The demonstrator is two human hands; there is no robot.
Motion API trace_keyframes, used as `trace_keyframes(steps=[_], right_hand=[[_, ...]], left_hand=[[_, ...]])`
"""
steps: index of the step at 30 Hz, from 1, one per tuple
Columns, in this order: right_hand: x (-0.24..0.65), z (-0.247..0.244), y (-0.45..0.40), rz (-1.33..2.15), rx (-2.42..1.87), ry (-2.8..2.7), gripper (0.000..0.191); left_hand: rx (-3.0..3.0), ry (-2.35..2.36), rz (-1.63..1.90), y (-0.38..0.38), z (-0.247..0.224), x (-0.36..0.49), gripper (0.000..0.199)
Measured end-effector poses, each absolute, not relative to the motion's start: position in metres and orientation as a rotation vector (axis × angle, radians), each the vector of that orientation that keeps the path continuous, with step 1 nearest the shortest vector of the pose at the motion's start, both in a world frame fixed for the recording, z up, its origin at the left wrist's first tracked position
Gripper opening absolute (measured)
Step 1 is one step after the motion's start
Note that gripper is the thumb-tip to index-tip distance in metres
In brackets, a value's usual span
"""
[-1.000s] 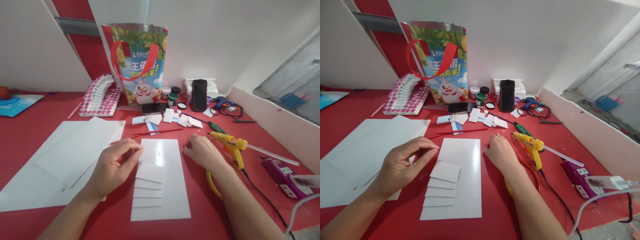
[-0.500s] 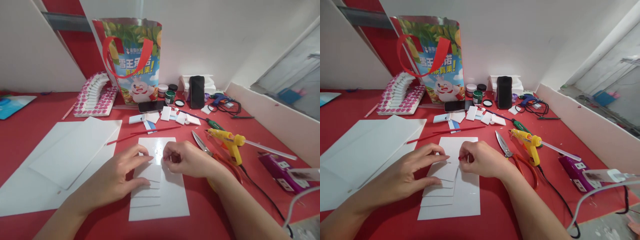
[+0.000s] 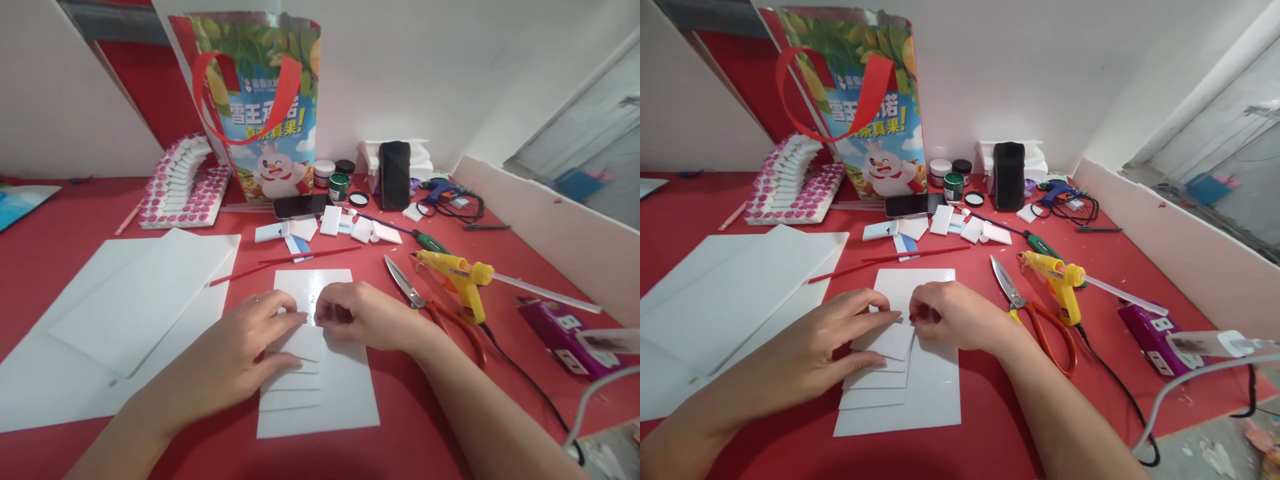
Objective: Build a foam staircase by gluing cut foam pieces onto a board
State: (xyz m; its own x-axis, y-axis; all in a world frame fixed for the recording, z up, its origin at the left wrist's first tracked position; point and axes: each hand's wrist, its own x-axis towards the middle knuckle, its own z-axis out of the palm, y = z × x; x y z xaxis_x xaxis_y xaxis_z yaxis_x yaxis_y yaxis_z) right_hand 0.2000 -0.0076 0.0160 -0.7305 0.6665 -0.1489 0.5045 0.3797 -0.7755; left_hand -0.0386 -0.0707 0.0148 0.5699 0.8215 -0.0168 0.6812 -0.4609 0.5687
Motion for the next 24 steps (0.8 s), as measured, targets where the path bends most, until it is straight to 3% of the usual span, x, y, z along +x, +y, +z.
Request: trace_keyframes(steps=[24], right_hand=[[0.1988, 0.0136, -0.0068, 1.240, -0.983, -2.524, 0.022]], left_hand=[[2.216, 1.198, 0.328, -0.0694, 0.0164, -0.0370, 0.026]])
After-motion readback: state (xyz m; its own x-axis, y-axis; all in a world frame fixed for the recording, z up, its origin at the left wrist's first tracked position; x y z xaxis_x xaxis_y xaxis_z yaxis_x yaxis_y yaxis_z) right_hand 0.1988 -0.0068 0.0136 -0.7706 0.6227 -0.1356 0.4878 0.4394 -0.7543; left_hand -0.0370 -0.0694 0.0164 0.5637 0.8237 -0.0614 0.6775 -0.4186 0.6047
